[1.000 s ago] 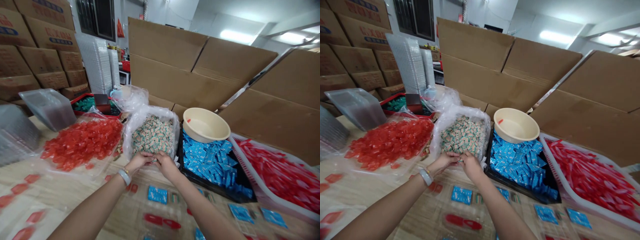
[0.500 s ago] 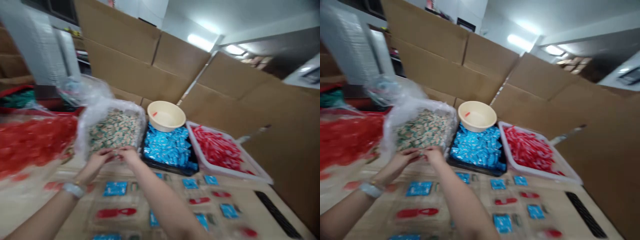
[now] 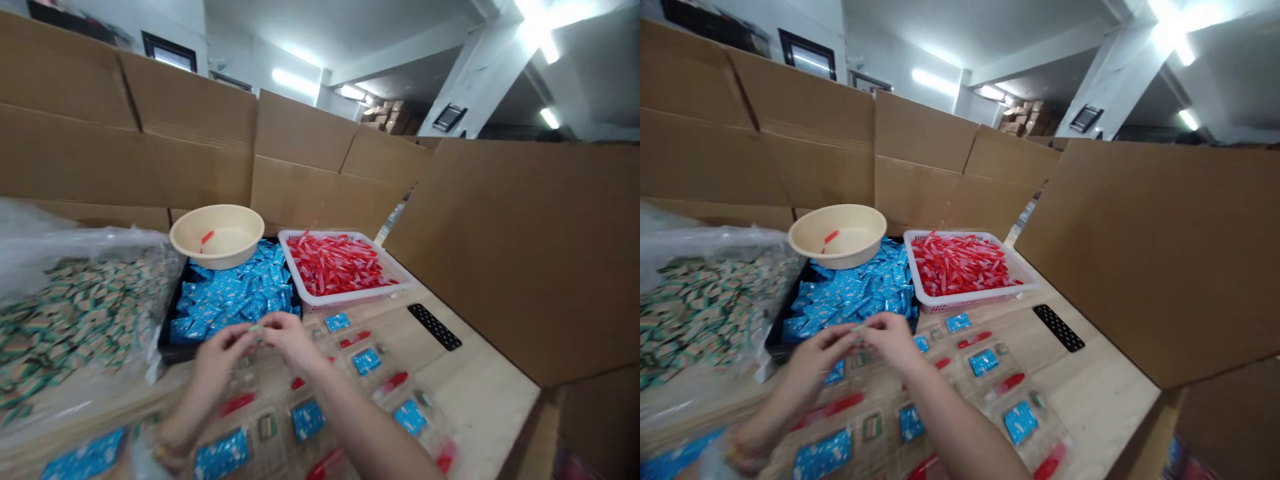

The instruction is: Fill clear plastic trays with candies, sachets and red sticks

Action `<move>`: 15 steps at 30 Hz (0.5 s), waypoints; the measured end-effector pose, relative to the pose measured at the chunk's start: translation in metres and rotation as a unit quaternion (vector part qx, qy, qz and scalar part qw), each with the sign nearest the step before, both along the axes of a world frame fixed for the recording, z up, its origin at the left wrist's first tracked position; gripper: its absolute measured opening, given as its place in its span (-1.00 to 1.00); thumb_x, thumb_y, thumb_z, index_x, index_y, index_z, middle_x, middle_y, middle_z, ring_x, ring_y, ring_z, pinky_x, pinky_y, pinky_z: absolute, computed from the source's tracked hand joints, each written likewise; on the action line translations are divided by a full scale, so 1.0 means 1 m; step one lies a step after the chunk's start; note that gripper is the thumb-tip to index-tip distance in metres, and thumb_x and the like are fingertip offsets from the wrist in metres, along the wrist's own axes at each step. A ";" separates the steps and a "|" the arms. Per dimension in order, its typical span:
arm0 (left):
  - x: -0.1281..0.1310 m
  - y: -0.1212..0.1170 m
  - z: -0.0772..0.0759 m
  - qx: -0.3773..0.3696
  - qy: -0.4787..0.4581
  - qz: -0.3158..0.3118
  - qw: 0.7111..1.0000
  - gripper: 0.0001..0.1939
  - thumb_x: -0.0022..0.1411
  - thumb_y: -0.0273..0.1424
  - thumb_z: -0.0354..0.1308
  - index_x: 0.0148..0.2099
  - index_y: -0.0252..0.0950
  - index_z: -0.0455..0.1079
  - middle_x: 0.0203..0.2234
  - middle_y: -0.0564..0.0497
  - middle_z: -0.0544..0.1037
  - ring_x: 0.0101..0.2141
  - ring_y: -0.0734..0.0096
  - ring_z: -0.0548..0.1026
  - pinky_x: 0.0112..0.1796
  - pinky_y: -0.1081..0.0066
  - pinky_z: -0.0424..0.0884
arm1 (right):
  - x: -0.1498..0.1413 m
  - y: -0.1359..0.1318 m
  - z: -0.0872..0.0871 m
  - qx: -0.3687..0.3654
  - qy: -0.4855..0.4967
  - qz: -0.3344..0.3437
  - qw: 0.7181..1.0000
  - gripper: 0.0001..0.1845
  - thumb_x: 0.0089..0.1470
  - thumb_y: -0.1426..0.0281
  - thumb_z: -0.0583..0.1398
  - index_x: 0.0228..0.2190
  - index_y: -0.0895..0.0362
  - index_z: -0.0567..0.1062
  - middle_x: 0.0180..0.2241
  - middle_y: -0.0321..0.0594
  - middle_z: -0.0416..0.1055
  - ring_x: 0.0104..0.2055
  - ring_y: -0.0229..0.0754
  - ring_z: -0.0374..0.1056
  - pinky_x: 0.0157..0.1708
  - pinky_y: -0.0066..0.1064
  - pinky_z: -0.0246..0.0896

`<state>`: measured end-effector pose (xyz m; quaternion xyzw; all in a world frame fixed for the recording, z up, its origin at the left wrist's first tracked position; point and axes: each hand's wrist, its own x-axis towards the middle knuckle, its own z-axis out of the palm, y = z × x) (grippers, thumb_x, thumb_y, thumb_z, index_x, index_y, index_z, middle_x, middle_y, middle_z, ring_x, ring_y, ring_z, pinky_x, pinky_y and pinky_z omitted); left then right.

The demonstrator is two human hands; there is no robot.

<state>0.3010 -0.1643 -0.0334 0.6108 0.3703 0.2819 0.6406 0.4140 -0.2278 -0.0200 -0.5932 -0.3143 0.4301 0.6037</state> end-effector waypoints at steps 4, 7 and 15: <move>0.117 -0.061 -0.030 0.018 -0.006 -0.112 0.994 -0.64 -0.02 -0.33 0.09 -0.14 -0.38 0.30 -0.30 -0.12 0.50 -0.32 0.27 0.46 -0.29 0.34 0.38 | 0.120 -0.093 -0.017 -0.094 -0.046 -0.183 0.978 -0.78 -0.39 0.33 0.20 -0.56 0.19 0.42 -0.67 -0.36 0.30 -0.64 -0.36 0.17 -0.60 -0.52 0.07; 0.185 -0.088 -0.053 0.093 0.020 -0.167 0.981 -0.81 0.02 -0.43 0.04 -0.26 -0.35 0.36 -0.34 -0.13 0.49 -0.32 0.24 0.44 -0.26 0.33 0.34 | 0.199 -0.127 -0.032 -0.137 -0.068 -0.252 0.956 -0.83 -0.39 0.36 0.18 -0.61 0.19 0.38 -0.70 -0.37 0.27 -0.66 -0.37 0.16 -0.63 -0.54 0.02; 0.243 -0.093 -0.097 0.178 0.038 -0.214 0.960 -0.78 -0.02 -0.49 0.03 -0.27 -0.31 0.38 -0.32 -0.08 0.44 -0.25 0.28 0.38 -0.17 0.36 0.26 | 0.266 -0.099 -0.075 -0.233 -0.158 -0.245 0.928 -0.94 -0.41 0.55 0.12 -0.72 0.19 0.38 -0.78 -0.40 0.23 -0.70 -0.37 0.10 -0.66 -0.54 -0.02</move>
